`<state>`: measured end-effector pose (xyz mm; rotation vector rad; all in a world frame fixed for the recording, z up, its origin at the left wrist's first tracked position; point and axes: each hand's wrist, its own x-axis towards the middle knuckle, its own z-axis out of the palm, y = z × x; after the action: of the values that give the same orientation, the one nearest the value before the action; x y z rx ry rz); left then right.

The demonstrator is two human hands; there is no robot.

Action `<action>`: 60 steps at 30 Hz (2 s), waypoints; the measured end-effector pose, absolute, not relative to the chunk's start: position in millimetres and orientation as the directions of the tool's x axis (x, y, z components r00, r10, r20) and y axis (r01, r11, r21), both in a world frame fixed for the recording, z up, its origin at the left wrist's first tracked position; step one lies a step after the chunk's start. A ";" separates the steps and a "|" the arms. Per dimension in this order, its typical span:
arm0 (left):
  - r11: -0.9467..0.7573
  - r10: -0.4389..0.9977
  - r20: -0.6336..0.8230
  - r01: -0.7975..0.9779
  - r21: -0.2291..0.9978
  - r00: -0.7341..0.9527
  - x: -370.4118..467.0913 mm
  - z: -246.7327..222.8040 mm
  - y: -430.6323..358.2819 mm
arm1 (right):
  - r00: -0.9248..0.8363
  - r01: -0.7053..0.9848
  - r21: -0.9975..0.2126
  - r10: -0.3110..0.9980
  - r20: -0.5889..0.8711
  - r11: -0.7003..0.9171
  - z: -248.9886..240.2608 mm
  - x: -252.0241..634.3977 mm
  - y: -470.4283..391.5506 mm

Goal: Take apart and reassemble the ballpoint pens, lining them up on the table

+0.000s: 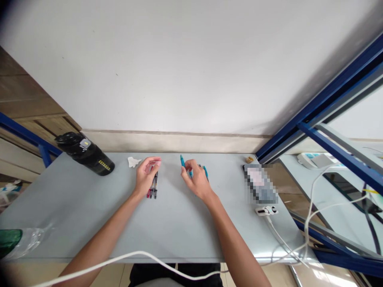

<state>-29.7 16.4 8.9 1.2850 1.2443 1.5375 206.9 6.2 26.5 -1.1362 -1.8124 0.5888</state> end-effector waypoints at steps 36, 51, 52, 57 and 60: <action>-0.016 1.000 0.013 -0.340 0.940 -0.009 -12.0 14.8 5.3 | -0.391 0.160 -0.975 0.917 0.082 0.155 9.0 166.8 -8.5; -0.047 0.997 0.064 -0.311 0.949 0.045 -14.3 9.9 7.1 | -0.405 0.233 -0.958 0.912 0.058 0.164 18.4 175.8 -6.3; -0.051 0.997 0.066 -0.315 0.948 0.037 -13.9 9.4 7.4 | -0.409 0.247 -0.950 0.909 0.078 0.193 18.2 175.7 -6.2; -0.061 0.997 0.036 -0.395 0.917 -0.070 -14.8 13.7 10.1 | -0.384 0.295 -0.910 0.908 0.166 0.291 13.0 175.8 -3.4; -0.066 0.994 0.022 -0.446 0.892 -0.104 -18.7 19.5 12.5 | -0.349 0.344 -0.892 0.922 0.168 0.293 11.7 177.5 -1.8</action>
<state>-18.7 12.5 19.5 0.8408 0.9009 1.4967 177.5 -1.8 11.7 -1.1352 -1.8483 1.0273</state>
